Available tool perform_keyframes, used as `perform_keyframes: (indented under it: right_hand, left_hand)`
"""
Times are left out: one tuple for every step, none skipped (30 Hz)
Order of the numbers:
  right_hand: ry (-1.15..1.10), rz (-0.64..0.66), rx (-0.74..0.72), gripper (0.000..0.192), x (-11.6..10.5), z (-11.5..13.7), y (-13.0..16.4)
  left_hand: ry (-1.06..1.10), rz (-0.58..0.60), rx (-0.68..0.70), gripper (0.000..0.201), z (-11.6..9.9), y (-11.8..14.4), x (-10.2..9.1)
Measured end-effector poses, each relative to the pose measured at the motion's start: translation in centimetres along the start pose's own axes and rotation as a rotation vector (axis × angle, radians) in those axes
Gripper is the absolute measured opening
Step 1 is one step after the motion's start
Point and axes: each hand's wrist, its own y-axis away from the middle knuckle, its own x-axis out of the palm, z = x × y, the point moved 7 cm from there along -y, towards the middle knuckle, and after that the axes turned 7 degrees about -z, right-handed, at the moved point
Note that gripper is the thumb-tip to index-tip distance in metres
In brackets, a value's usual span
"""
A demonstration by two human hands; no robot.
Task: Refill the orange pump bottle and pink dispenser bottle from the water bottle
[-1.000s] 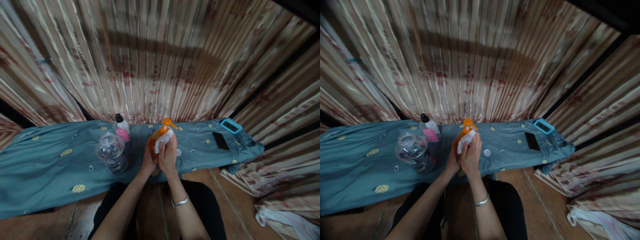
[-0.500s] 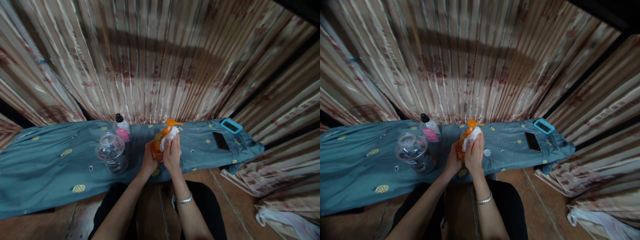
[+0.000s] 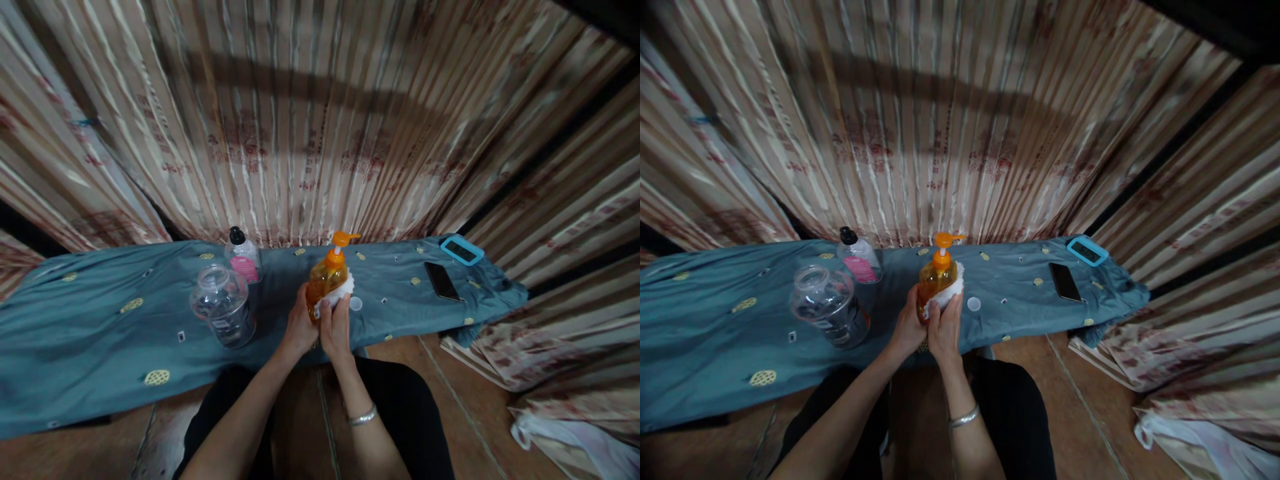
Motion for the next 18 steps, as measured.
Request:
perform_keyframes:
  right_hand:
    - [-0.006, 0.004, 0.016, 0.06, -0.2, -0.5, 0.0]
    - [-0.013, 0.005, 0.027, 0.058, -0.4, -0.7, -0.2]
    - [-0.02, 0.004, 0.034, 0.058, -0.6, -0.7, -0.5]
    - [-0.026, 0.0, 0.035, 0.058, -0.9, -0.5, -0.9]
    - [-0.03, -0.007, 0.031, 0.059, -1.2, 0.0, -1.4]
    - [-0.032, -0.012, 0.02, 0.06, -1.4, 0.7, -2.1]
    - [-0.032, -0.022, 0.002, 0.062, -1.7, 1.5, -2.7]
    - [-0.03, -0.032, -0.021, 0.065, -1.9, 2.4, -3.4]
    - [-0.022, -0.039, -0.046, 0.067, -2.2, 3.2, -4.0]
    - [-0.015, -0.039, -0.068, 0.067, -2.3, 4.0, -4.4]
    - [-0.007, -0.04, -0.087, 0.067, -2.4, 4.7, -4.8]
    - [0.001, -0.042, -0.102, 0.065, -2.5, 5.2, -5.0]
    - [0.009, -0.047, -0.112, 0.064, -2.5, 5.4, -5.0]
    - [0.017, -0.058, -0.117, 0.063, -2.6, 5.5, -4.9]
    - [0.024, -0.074, -0.118, 0.063, -2.6, 5.3, -4.6]
    - [0.03, -0.092, -0.115, 0.065, -2.5, 5.0, -4.2]
    - [0.035, -0.109, -0.109, 0.067, -2.4, 4.5, -3.7]
    - [0.039, -0.122, -0.099, 0.069, -2.2, 3.8, -3.1]
  left_hand:
    - [-0.015, 0.012, 0.023, 0.064, -0.1, 0.2, 0.1]
    - [-0.027, 0.023, 0.054, 0.069, -0.2, 0.4, 0.1]
    - [-0.037, 0.035, 0.084, 0.074, -0.3, 0.6, 0.2]
    - [-0.044, 0.046, 0.113, 0.075, -0.4, 0.8, 0.3]
    - [-0.044, 0.052, 0.142, 0.075, -0.4, 1.0, 0.3]
    - [-0.038, 0.065, 0.175, 0.073, -0.5, 1.3, 0.3]
    - [-0.027, 0.084, 0.211, 0.069, -0.6, 1.5, 0.4]
    - [-0.017, 0.103, 0.246, 0.065, -0.7, 1.7, 0.5]
    - [-0.008, 0.118, 0.279, 0.061, -0.8, 1.9, 0.6]
    - [-0.003, 0.124, 0.306, 0.059, -0.9, 2.1, 0.6]
    - [0.0, 0.122, 0.326, 0.057, -1.0, 2.2, 0.6]
    - [0.004, 0.114, 0.34, 0.056, -1.0, 2.3, 0.6]
    - [0.006, 0.107, 0.347, 0.055, -0.9, 2.3, 0.6]
    - [0.011, 0.102, 0.348, 0.054, -0.9, 2.4, 0.7]
    - [0.017, 0.102, 0.344, 0.054, -0.8, 2.4, 0.7]
    - [0.027, 0.106, 0.336, 0.053, -0.7, 2.3, 0.6]
    - [0.039, 0.112, 0.321, 0.053, -0.6, 2.3, 0.6]
    - [0.054, 0.116, 0.298, 0.054, -0.4, 2.2, 0.5]
